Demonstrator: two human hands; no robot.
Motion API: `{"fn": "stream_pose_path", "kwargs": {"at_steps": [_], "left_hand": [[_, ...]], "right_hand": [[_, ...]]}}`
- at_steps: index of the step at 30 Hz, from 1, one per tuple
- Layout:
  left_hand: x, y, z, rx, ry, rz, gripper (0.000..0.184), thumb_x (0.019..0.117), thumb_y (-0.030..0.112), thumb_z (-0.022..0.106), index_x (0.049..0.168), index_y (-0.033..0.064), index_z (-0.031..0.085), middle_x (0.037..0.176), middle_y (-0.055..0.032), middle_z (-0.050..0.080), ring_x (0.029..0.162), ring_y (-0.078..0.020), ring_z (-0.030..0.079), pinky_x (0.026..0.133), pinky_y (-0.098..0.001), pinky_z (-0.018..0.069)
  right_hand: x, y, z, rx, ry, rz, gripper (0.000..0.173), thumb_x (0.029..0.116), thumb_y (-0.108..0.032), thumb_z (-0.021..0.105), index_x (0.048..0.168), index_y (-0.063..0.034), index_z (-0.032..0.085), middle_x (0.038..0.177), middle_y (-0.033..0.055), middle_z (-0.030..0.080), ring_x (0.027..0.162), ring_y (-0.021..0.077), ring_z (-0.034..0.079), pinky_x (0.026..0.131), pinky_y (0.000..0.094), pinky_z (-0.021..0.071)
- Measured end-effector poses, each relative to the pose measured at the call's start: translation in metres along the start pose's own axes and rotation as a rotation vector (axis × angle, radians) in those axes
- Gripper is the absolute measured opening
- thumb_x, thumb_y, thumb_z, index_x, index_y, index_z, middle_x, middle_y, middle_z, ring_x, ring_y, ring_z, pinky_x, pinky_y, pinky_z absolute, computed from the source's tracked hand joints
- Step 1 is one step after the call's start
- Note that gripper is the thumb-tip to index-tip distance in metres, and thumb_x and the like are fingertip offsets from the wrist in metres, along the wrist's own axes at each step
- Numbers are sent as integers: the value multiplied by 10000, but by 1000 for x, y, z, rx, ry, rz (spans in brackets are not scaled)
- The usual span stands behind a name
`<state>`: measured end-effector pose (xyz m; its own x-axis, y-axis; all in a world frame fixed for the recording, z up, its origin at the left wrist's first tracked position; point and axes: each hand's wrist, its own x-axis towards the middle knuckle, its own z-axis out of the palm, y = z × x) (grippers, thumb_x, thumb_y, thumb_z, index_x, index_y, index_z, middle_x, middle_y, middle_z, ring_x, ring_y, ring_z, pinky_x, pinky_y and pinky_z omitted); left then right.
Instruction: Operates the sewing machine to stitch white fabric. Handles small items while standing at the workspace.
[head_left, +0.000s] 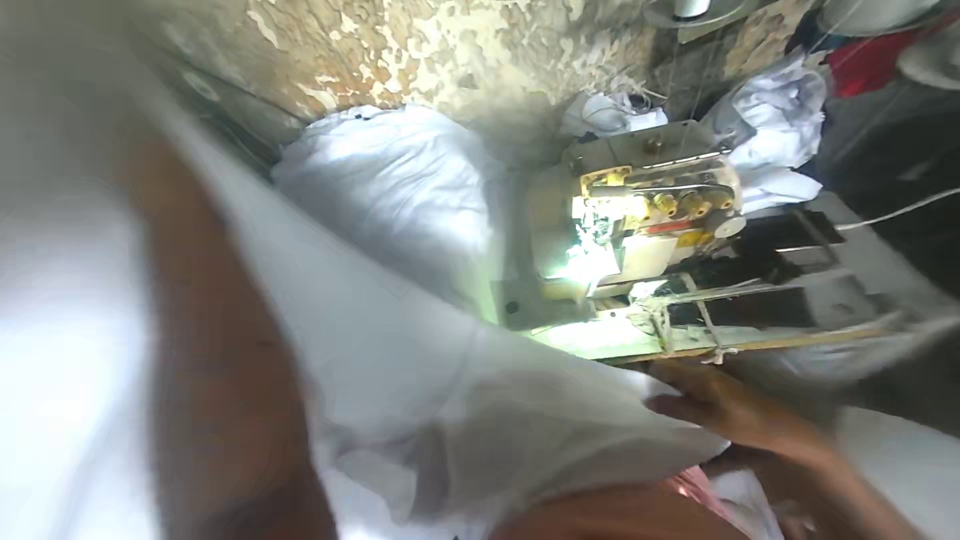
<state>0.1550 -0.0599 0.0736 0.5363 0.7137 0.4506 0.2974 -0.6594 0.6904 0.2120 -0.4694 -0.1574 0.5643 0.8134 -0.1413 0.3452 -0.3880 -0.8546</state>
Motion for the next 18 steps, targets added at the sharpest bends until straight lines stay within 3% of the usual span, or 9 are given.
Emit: {"fn": "stream_pose_path", "kwargs": {"at_steps": [2, 3, 5, 7, 9, 11, 13, 15, 18], "left_hand": [[36, -23, 94, -134, -135, 342, 359, 1091, 138, 395, 1246, -156, 531, 1143, -158, 613, 1041, -22, 565, 946, -172, 439], [29, -31, 139, -238, -277, 440, 324, 1069, 108, 445, 1177, -166, 580, 1108, -174, 651, 1006, -47, 598, 926, -201, 474], [-14, -39, 211, -316, -544, 436, 271, 1039, 97, 509, 1126, -120, 646, 1105, -198, 682, 1006, -142, 642, 925, -304, 508], [-55, -47, 255, -303, -704, 361, 231, 1027, 69, 542, 1125, -87, 680, 1229, -239, 670, 1185, -269, 633, 1044, -412, 481], [-76, -58, 275, -309, -743, 366, 205, 1000, -1, 561, 1118, -108, 690, 1382, -308, 580, 1381, -375, 509, 1162, -460, 387], [-78, -60, 275, -255, -715, 416, 192, 983, -4, 589, 1112, -83, 708, 1423, -317, 535, 1390, -396, 481, 1159, -465, 378], [-76, -49, 264, -122, -621, 501, 173, 956, 30, 639, 1069, -20, 760, 1240, -288, 642, 1223, -422, 584, 1046, -538, 447], [-76, -39, 249, -77, -604, 533, 198, 964, 61, 621, 1082, 31, 778, 1095, -224, 714, 1067, -370, 679, 941, -537, 518], [-75, -37, 248, -297, -697, 527, 221, 989, 25, 573, 1118, -33, 742, 1066, -198, 745, 1003, -286, 723, 932, -446, 557]], "right_hand": [[-16, 29, 13, -104, -75, 272, 343, 1011, -280, 615, 1151, 33, 607, 835, 230, 646, 783, 396, 652, 723, 600, 509], [-22, 42, 19, -124, -101, 355, 358, 1023, -272, 606, 1205, 36, 601, 905, 263, 666, 858, 448, 666, 783, 650, 504], [-28, 58, 28, -98, -41, 370, 367, 1022, -237, 616, 1264, 38, 618, 1045, 259, 693, 956, 441, 683, 878, 652, 510], [-18, 56, 31, -84, 136, 248, 336, 1018, -218, 614, 1221, 46, 653, 1092, 233, 701, 983, 381, 698, 900, 582, 542], [11, 49, 30, -127, 344, 115, 314, 1011, -226, 620, 1161, 41, 692, 1088, 208, 717, 976, 331, 715, 885, 506, 573], [51, 45, 27, -99, 429, 50, 332, 1007, -236, 627, 1172, 45, 691, 1120, 213, 710, 999, 322, 709, 887, 472, 572], [90, 45, 27, 40, 407, 12, 364, 997, -220, 656, 1254, 38, 657, 1168, 203, 699, 1037, 287, 703, 915, 451, 571], [127, 49, 36, 248, 339, -48, 349, 994, -197, 654, 1274, 12, 645, 1139, 132, 712, 1001, 155, 702, 908, 353, 579], [159, 51, 59, 486, 319, -88, 208, 1001, -154, 607, 1110, 17, 651, 940, 8, 684, 852, -16, 630, 817, 201, 538]]}}
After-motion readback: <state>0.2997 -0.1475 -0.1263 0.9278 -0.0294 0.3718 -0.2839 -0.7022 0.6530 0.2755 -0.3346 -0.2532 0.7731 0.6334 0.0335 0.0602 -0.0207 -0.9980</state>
